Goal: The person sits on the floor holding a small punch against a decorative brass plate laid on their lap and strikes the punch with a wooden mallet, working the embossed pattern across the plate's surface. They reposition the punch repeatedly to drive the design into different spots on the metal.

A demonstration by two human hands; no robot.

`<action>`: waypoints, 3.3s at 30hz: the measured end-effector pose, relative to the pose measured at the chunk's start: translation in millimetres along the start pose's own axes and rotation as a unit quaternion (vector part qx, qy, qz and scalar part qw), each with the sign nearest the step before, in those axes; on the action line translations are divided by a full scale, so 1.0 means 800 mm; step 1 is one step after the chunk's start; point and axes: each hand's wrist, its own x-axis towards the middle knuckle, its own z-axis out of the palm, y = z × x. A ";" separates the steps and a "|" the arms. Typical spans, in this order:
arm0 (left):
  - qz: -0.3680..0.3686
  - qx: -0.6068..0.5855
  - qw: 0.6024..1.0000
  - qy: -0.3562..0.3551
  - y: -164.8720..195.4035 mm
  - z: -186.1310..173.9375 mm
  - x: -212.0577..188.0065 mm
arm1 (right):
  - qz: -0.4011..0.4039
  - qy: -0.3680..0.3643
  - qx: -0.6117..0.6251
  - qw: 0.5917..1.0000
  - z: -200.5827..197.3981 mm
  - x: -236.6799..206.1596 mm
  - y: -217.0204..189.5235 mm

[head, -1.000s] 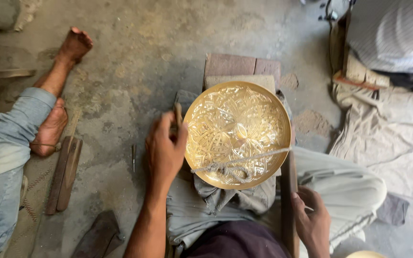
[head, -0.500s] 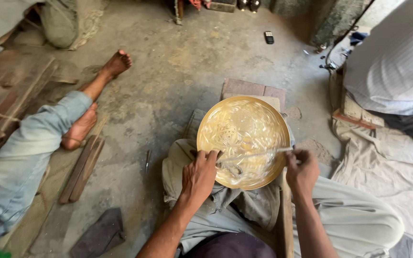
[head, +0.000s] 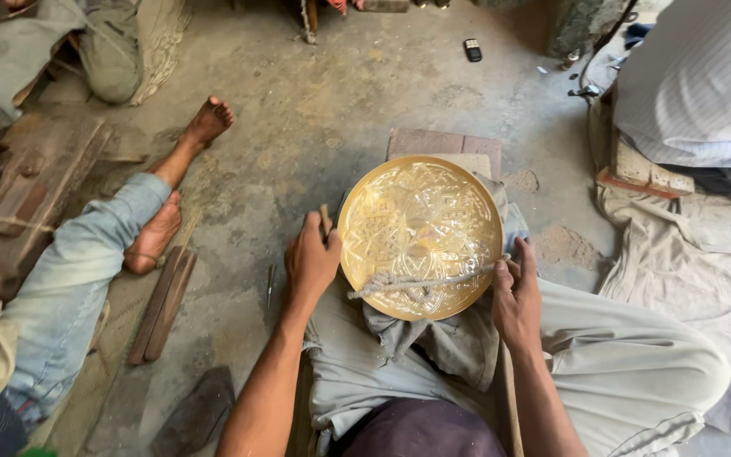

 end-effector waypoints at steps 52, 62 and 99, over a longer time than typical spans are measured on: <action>0.093 -0.144 0.982 -0.083 0.011 0.275 0.136 | 0.148 -0.065 -0.323 0.932 -0.065 0.238 0.077; 0.083 -0.111 0.988 -0.072 0.010 0.285 0.126 | -0.355 -0.204 -0.601 0.686 0.021 0.360 -0.054; 0.115 -0.136 0.958 -0.223 0.011 0.288 0.152 | -0.233 -0.151 -0.485 0.830 -0.032 0.315 0.021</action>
